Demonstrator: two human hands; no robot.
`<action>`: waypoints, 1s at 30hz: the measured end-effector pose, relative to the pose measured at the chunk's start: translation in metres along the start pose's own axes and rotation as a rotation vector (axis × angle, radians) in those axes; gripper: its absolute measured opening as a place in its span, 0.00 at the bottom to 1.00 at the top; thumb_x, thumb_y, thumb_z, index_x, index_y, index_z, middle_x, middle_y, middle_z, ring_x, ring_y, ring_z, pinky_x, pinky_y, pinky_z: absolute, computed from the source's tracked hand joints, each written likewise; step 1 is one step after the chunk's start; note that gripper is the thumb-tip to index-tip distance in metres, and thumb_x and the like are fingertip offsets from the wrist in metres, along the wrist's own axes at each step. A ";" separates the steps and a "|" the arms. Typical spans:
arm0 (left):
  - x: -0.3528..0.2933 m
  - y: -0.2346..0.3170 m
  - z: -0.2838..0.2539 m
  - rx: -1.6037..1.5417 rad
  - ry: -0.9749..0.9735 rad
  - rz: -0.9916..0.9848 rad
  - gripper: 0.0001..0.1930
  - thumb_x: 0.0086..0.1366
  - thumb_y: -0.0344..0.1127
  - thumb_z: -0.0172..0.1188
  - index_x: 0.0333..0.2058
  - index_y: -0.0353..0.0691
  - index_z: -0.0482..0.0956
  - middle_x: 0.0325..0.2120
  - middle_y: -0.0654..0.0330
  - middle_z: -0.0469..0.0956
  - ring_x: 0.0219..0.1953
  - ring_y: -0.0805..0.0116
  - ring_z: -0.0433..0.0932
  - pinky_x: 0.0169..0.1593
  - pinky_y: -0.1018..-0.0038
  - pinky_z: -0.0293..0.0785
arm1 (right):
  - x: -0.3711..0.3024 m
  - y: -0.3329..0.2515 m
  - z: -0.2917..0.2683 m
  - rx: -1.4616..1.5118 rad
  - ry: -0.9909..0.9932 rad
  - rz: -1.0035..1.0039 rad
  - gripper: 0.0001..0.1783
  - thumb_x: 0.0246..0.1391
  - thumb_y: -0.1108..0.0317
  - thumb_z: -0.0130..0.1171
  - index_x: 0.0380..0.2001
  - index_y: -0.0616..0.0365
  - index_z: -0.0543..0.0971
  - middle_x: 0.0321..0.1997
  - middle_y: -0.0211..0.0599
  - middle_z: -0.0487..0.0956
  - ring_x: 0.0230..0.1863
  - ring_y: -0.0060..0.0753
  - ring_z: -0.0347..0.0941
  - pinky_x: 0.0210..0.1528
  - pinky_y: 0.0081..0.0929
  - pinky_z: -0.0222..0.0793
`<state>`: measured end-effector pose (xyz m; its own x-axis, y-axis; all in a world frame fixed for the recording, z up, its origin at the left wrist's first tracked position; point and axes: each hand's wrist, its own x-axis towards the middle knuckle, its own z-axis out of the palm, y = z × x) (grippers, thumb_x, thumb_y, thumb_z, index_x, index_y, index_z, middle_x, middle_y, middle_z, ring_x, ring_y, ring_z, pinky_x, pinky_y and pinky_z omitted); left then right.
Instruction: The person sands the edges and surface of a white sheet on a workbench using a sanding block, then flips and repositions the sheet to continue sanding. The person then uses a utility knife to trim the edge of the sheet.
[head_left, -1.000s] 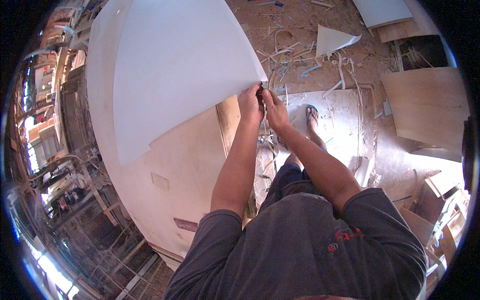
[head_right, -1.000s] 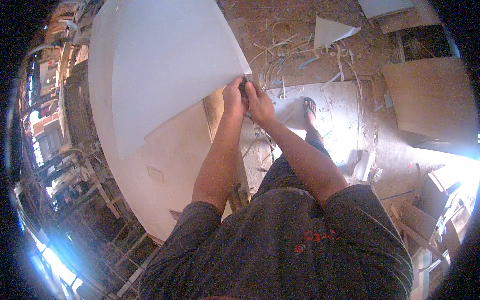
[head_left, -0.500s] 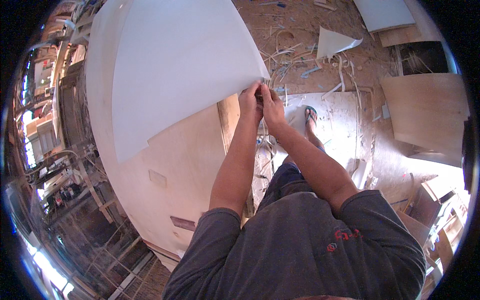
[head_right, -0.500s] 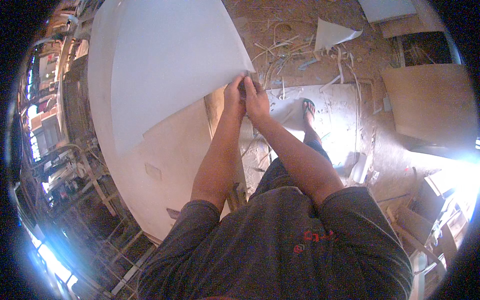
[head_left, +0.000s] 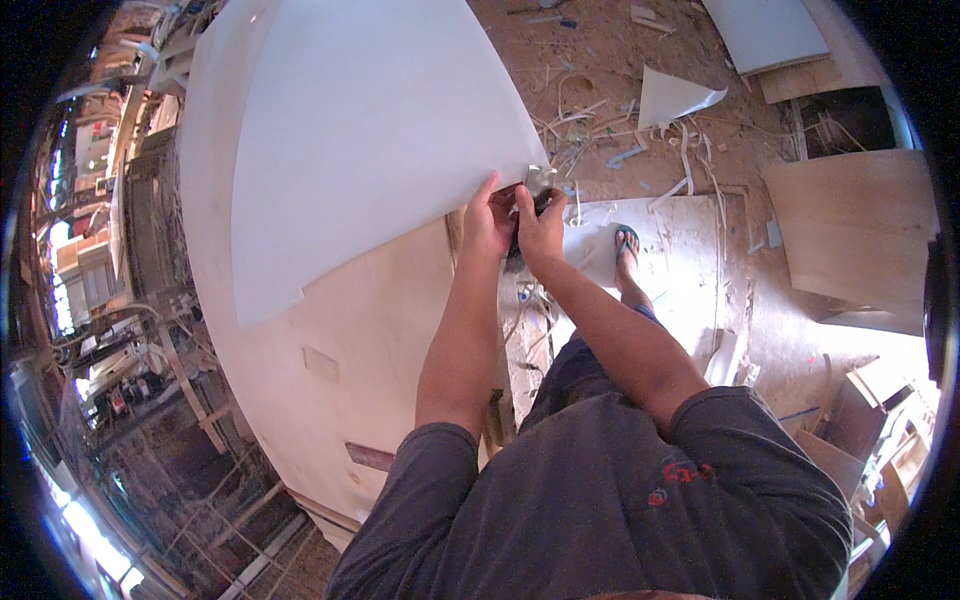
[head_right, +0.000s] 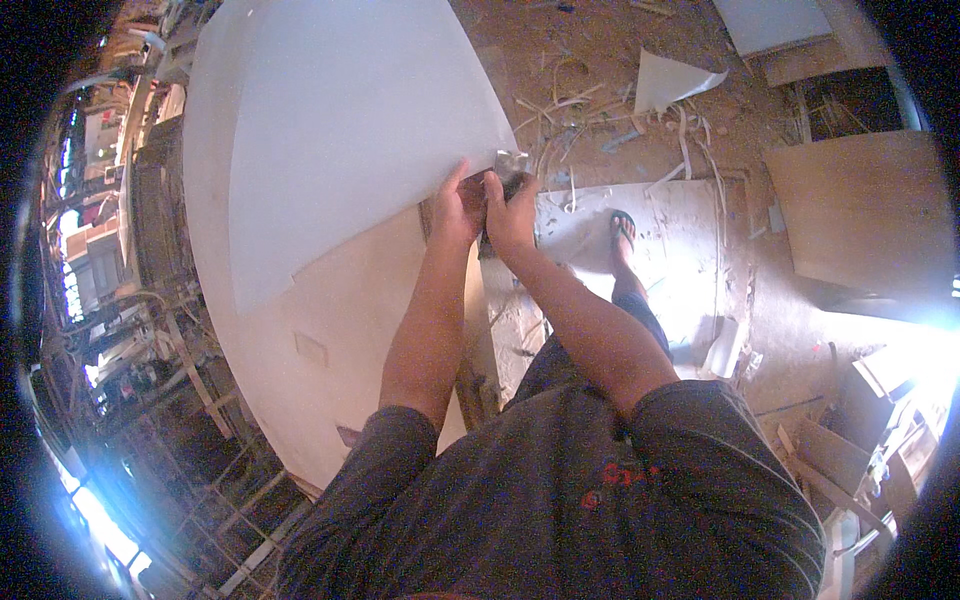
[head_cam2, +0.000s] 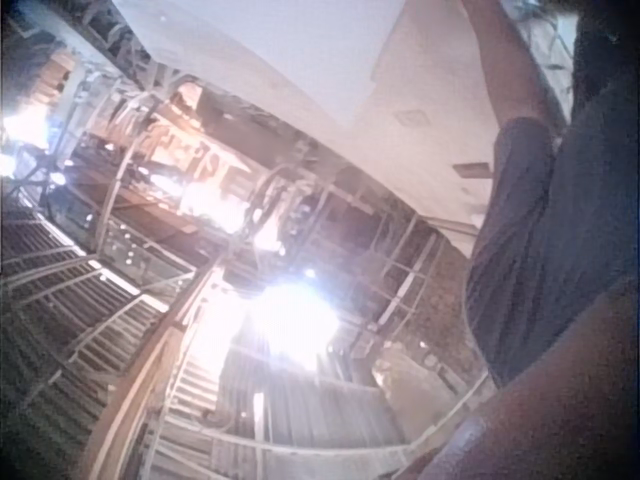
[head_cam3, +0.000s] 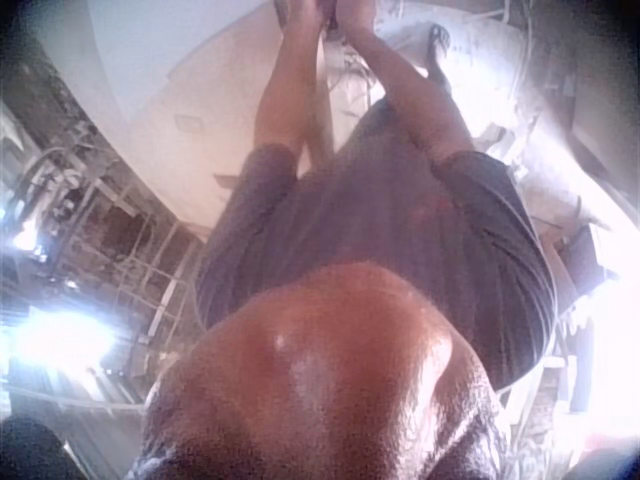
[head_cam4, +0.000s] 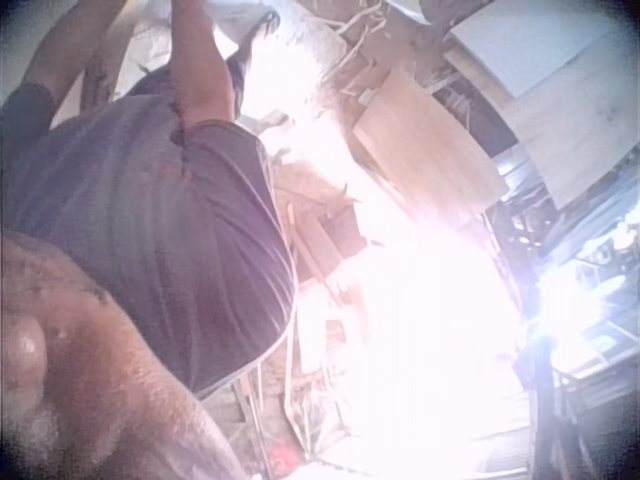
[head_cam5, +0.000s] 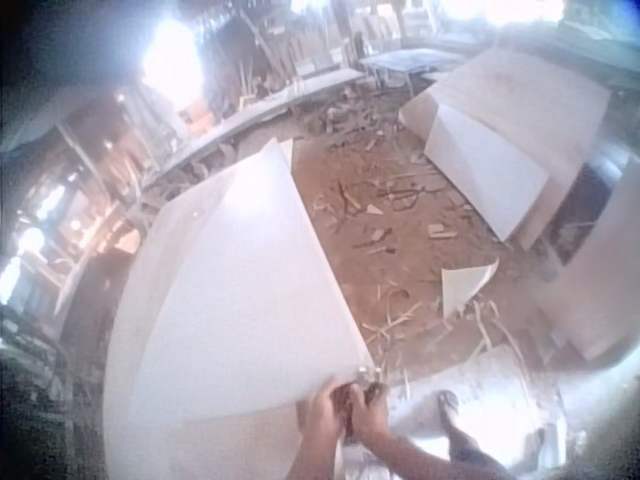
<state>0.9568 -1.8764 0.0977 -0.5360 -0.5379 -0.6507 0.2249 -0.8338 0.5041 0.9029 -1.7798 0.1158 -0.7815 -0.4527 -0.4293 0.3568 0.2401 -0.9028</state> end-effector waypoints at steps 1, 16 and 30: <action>-0.002 -0.002 0.003 0.026 0.018 0.018 0.20 0.71 0.44 0.62 0.54 0.37 0.77 0.46 0.55 0.82 0.49 0.58 0.81 0.55 0.60 0.75 | 0.003 0.001 0.001 -0.003 0.016 0.001 0.40 0.67 0.48 0.60 0.64 0.70 0.59 0.60 0.68 0.74 0.63 0.61 0.72 0.65 0.45 0.65; 0.011 -0.015 -0.013 0.065 0.086 0.180 0.28 0.69 0.39 0.68 0.62 0.32 0.71 0.58 0.58 0.75 0.57 0.64 0.75 0.63 0.66 0.70 | 0.047 0.039 0.005 0.058 0.325 0.055 0.43 0.66 0.44 0.60 0.63 0.74 0.60 0.59 0.64 0.74 0.63 0.58 0.69 0.67 0.45 0.62; -0.007 -0.009 0.008 0.263 0.169 0.157 0.29 0.72 0.51 0.63 0.64 0.43 0.70 0.59 0.62 0.78 0.65 0.65 0.72 0.69 0.44 0.37 | 0.074 -0.039 -0.058 0.230 -0.153 0.127 0.26 0.49 0.70 0.74 0.49 0.56 0.72 0.30 0.29 0.77 0.20 0.19 0.64 0.22 0.23 0.59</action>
<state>0.9523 -1.8640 0.1020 -0.3639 -0.6883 -0.6276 0.0644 -0.6907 0.7202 0.8013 -1.7728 0.1207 -0.6432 -0.5594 -0.5228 0.5671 0.1107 -0.8162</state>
